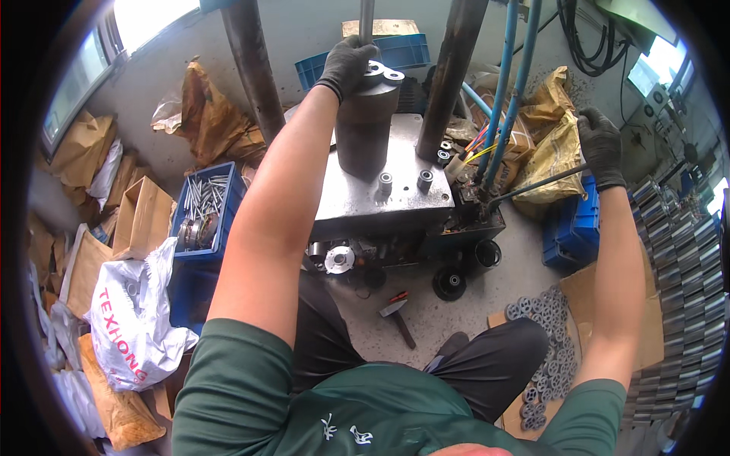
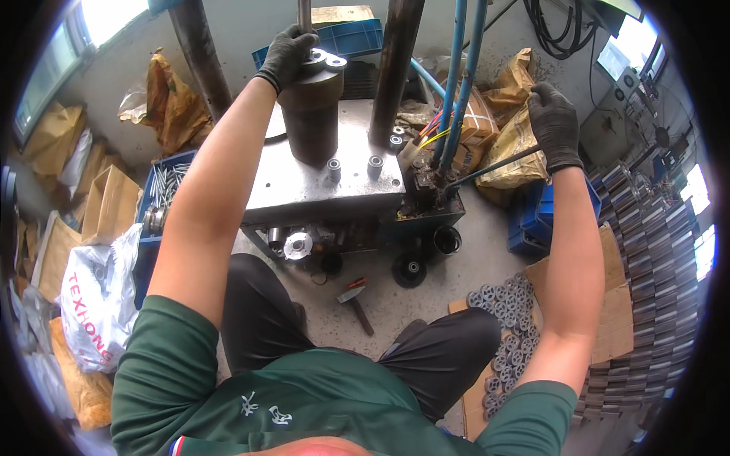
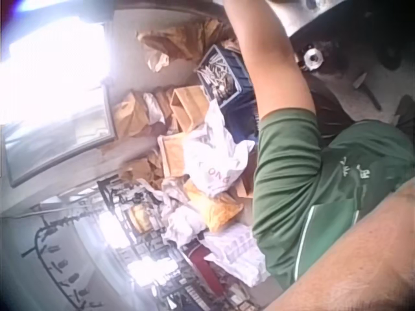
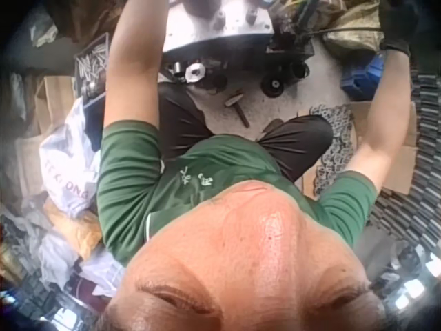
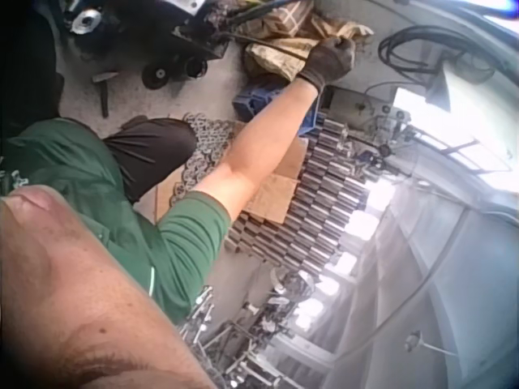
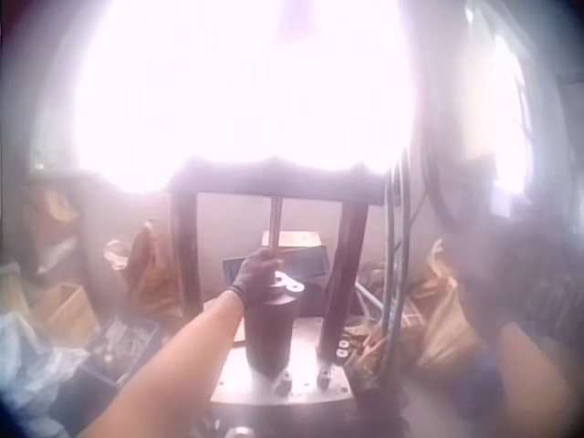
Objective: The recorder is operating a small hydraulic press to assemble or shape metal components.
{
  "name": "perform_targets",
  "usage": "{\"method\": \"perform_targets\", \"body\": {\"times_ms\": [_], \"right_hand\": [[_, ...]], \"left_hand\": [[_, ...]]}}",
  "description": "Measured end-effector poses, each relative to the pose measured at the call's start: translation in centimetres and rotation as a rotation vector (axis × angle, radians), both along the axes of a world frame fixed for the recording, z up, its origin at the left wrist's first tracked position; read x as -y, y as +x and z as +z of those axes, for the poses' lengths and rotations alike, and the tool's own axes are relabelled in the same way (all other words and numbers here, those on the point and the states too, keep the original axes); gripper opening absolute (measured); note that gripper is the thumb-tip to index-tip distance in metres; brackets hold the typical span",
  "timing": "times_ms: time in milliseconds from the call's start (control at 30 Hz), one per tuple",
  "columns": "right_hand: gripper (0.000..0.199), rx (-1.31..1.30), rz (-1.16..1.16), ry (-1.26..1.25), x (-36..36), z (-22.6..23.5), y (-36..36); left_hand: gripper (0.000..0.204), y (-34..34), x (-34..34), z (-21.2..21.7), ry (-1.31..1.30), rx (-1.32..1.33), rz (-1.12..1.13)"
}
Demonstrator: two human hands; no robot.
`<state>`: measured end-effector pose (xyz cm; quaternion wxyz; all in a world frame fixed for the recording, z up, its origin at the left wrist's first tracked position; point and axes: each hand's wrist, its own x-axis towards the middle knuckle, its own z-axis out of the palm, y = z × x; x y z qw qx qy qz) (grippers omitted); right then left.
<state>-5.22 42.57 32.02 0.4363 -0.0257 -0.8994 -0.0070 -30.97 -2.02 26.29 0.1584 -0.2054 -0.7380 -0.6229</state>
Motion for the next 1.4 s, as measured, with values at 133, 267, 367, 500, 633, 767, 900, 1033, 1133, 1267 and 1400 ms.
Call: {"method": "perform_targets", "body": {"times_ms": [133,267,367,500,633,767,900,1033,1133,1267,1400], "right_hand": [[0.033,0.08,-0.033,-0.049,-0.9,0.1,0.2],[0.042,0.097,-0.051,-0.088,-0.9,0.0,0.6],[0.04,0.139,-0.096,-0.089,-0.7,0.1,0.6],[0.037,0.195,-0.126,-0.081,-0.5,0.3,0.6],[0.033,0.226,-0.125,-0.095,-0.6,0.3,0.6],[0.029,0.205,-0.098,-0.069,-0.9,0.1,0.7],[0.029,0.233,-0.132,-0.06,-0.9,0.2,0.8],[0.029,0.242,-0.145,-0.046,-0.7,0.2,1.0],[0.03,0.255,-0.153,-0.039,-0.7,0.2,1.1],[0.031,0.261,-0.154,-0.045,-0.8,0.1,1.0],[0.031,0.261,-0.146,0.001,-0.9,0.2,1.0]], "left_hand": [[0.025,-0.1,0.5,-0.2,0.186,0.077,-0.057],[0.028,-0.5,0.5,-0.7,0.218,-0.082,0.26],[0.029,-0.9,0.3,-1.0,0.209,-0.124,0.295],[0.033,-0.9,-0.1,-1.0,0.299,0.015,-0.079],[0.037,-0.1,-0.5,-0.5,0.014,-0.061,0.025],[0.035,0.9,-0.3,-0.3,-0.071,-0.115,0.147],[0.029,1.4,0.1,-0.1,0.184,-0.106,0.255],[0.026,1.7,0.1,0.0,0.166,-0.118,0.353],[0.028,2.3,0.0,0.1,0.17,-0.145,0.301],[0.034,3.0,-0.3,0.3,0.123,-0.161,0.186],[0.046,3.0,-0.5,0.6,-0.076,-0.126,0.181]]}}
